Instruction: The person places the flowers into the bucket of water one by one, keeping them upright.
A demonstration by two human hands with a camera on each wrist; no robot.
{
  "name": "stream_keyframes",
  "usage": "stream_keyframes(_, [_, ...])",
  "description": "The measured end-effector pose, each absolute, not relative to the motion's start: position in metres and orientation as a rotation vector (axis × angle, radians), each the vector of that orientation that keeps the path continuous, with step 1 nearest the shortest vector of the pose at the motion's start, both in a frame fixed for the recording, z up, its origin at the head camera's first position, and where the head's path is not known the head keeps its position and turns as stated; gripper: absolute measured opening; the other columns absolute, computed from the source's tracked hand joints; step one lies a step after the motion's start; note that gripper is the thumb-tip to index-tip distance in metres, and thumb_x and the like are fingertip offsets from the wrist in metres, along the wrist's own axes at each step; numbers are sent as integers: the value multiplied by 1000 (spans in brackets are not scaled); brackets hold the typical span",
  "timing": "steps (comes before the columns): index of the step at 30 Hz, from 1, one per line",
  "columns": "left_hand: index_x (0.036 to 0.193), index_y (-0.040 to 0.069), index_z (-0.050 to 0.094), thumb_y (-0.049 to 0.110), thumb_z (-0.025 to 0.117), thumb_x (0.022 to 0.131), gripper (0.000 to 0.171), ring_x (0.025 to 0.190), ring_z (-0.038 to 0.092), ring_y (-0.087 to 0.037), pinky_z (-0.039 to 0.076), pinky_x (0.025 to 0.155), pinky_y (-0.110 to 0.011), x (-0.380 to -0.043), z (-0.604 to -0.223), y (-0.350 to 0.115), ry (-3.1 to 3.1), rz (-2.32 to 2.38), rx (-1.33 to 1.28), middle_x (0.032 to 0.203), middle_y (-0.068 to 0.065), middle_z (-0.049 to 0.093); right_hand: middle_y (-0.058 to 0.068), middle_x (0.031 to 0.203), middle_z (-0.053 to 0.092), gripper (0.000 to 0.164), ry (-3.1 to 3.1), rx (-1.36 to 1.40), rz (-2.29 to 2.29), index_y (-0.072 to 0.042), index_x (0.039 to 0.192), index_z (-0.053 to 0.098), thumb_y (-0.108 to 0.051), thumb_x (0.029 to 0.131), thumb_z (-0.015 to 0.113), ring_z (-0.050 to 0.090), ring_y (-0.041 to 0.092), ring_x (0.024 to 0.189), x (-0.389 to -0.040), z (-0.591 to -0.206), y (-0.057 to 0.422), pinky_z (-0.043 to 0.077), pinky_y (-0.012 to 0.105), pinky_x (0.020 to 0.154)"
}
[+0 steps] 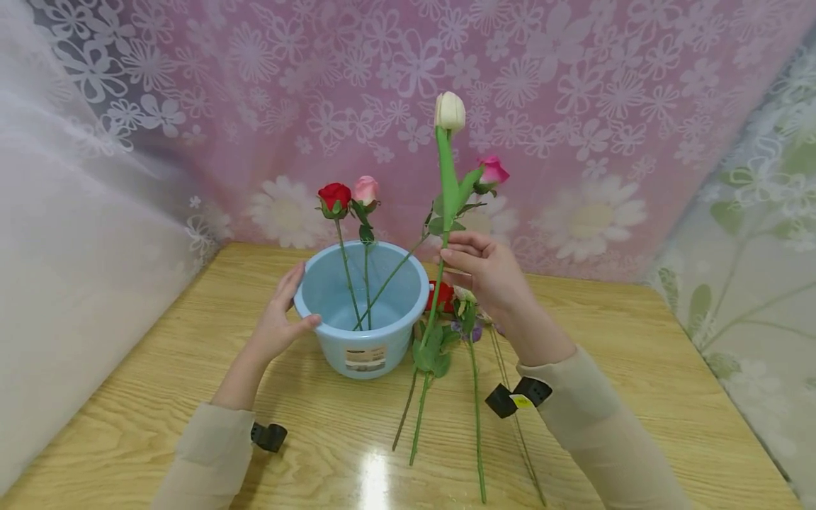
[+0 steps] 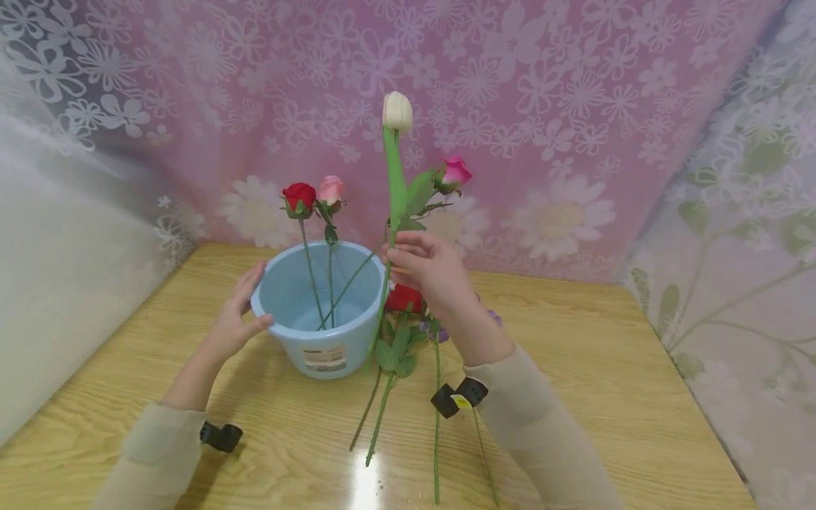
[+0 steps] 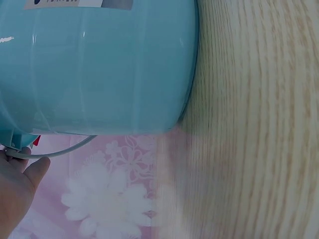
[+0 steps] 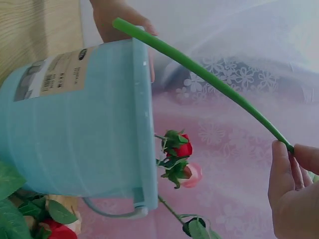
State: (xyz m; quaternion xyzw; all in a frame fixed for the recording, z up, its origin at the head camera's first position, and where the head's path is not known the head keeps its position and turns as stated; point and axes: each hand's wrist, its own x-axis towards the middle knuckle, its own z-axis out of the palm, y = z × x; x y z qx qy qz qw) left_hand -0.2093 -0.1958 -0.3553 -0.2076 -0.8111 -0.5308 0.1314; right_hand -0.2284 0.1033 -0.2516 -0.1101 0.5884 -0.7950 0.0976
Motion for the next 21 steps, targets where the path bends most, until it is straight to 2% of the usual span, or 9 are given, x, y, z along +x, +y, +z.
stream_keyframes(5, [138,-6,15,34,66,76,90,126,16,-41,20,100,-52,-209,-354,-195,-2348,-1544,-609,141,-26,11,4,83,62,14,1723,-332,-2392,-3,98,54,4,86,50,62,13,76,-233,-240,98,52,23,66])
stream_keyframes(12, [138,-7,15,31,66,77,88,126,16,-41,20,100,-51,-209,-354,-194,-2353,-1537,-609,141,-27,11,5,87,61,25,1736,-331,-2432,6,111,46,3,87,49,62,13,75,-243,-231,92,52,24,67])
stream_keyframes(21, [138,-7,15,30,66,77,87,126,17,-41,21,100,-51,-209,-356,-196,-2348,-1529,-611,141,-26,11,8,87,60,21,1755,-357,-2521,3,105,52,2,84,55,61,16,79,-253,-226,81,51,27,70])
